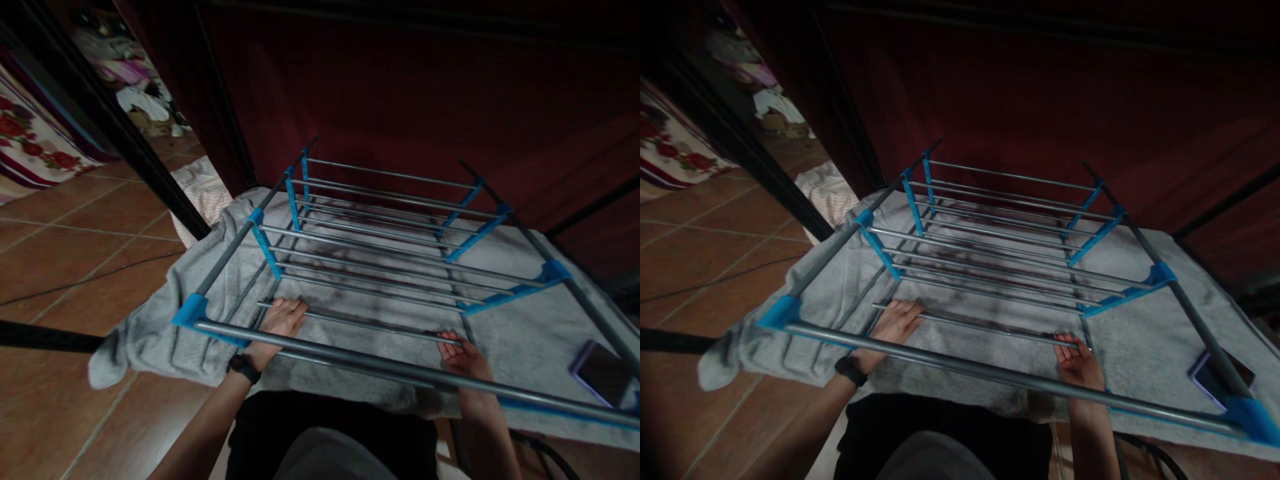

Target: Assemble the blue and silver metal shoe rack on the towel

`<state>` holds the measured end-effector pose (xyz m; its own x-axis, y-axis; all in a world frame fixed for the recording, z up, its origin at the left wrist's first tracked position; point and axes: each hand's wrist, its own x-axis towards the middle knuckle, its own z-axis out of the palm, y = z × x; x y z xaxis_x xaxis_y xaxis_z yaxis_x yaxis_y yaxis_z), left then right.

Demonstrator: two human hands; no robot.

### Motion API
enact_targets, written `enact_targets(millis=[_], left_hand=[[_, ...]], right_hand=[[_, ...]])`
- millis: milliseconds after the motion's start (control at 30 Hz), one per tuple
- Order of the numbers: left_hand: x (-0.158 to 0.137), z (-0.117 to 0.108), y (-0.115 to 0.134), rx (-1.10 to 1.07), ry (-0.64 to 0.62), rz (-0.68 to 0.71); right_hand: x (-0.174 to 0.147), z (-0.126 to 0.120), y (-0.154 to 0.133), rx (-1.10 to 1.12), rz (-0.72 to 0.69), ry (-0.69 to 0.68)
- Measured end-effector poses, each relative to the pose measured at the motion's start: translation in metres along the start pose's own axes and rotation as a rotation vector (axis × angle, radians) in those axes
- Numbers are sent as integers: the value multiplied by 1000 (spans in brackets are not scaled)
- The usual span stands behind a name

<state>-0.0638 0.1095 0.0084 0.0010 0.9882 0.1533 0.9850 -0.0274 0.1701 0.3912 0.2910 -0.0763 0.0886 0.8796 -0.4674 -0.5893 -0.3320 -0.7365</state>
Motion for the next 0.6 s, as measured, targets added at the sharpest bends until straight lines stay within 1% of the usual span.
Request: enact_targets(millis=[67, 133, 267, 367, 433, 600], left_hand=[[-1, -3, 4, 5, 5, 17], [-1, -3, 5, 33, -12, 19], [0, 2, 3, 111, -54, 56], [0, 7, 1, 121, -66, 74], [0, 10, -1, 114, -62, 63], [1, 15, -3, 79, -62, 39]], right_hand=[[1, -2, -4, -5, 67, 61], [2, -3, -8, -5, 119, 89], [3, -4, -11, -3, 127, 115], [2, -3, -11, -2, 147, 135], [1, -1, -10, -3, 154, 142], [0, 3, -9, -51, 116, 131]])
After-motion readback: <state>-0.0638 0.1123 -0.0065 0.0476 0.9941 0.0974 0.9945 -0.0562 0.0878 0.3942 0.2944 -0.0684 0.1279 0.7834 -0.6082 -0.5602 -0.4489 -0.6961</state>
